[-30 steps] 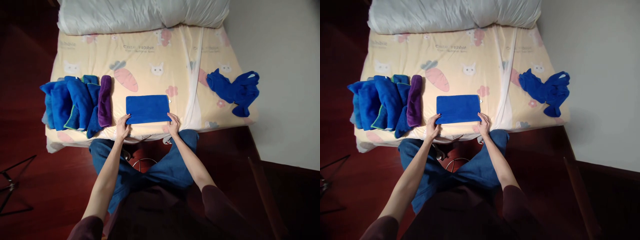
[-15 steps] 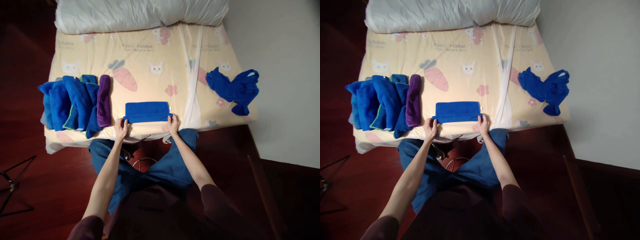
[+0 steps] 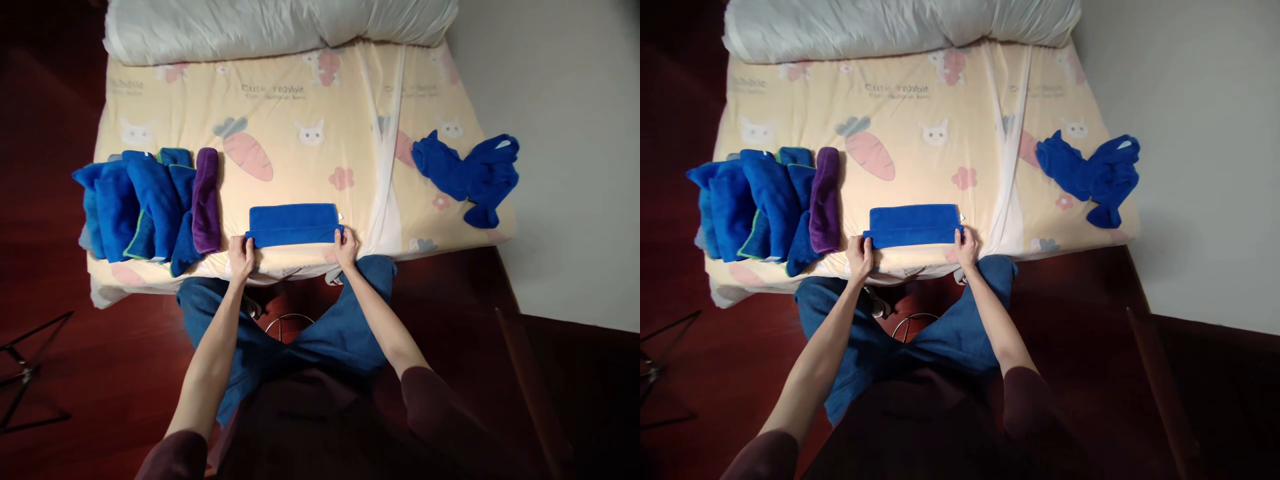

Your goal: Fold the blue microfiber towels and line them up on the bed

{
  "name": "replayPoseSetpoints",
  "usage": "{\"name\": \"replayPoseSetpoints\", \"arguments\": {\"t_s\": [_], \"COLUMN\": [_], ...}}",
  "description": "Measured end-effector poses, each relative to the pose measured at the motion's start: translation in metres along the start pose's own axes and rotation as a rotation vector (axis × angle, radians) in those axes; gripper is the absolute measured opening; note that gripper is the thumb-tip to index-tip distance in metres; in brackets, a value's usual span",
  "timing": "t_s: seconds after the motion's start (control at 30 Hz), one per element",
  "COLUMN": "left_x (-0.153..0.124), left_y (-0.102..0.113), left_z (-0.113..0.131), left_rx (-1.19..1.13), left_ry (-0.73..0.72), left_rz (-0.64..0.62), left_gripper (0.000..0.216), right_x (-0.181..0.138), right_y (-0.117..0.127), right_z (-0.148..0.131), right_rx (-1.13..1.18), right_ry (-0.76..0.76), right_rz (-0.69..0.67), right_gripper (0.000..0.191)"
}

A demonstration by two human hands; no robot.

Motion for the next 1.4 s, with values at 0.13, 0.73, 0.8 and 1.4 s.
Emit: {"name": "replayPoseSetpoints", "arguments": {"t_s": [0.13, 0.73, 0.8, 1.4], "left_x": [0.0, -0.002, -0.003, -0.001], "left_y": [-0.002, -0.001, -0.001, 0.0], "left_z": [-0.002, 0.004, 0.004, 0.011], "left_rx": [0.003, 0.016, 0.022, 0.054], "left_ry": [0.029, 0.053, 0.042, -0.052], "left_rz": [-0.016, 0.02, 0.029, 0.071], "left_gripper": [0.038, 0.036, 0.034, 0.027], "right_x": [0.0, -0.001, -0.001, 0.0], "right_y": [0.0, -0.002, -0.002, 0.007], "right_z": [0.0, 0.004, 0.003, -0.016], "right_rx": [-0.017, -0.027, -0.021, -0.132], "right_ry": [0.026, 0.03, 0.033, 0.147], "right_rz": [0.023, 0.101, 0.106, 0.198], "right_gripper": [0.04, 0.046, 0.046, 0.024]}}
Point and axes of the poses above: each hand's wrist, its own x-axis towards the middle knuckle, its own y-axis out of the back of the hand, z = x × y, the point moved 6 cm from there along x, towards the middle knuckle, and after that the axes turned 4 degrees about -z, right-handed, at the moved point
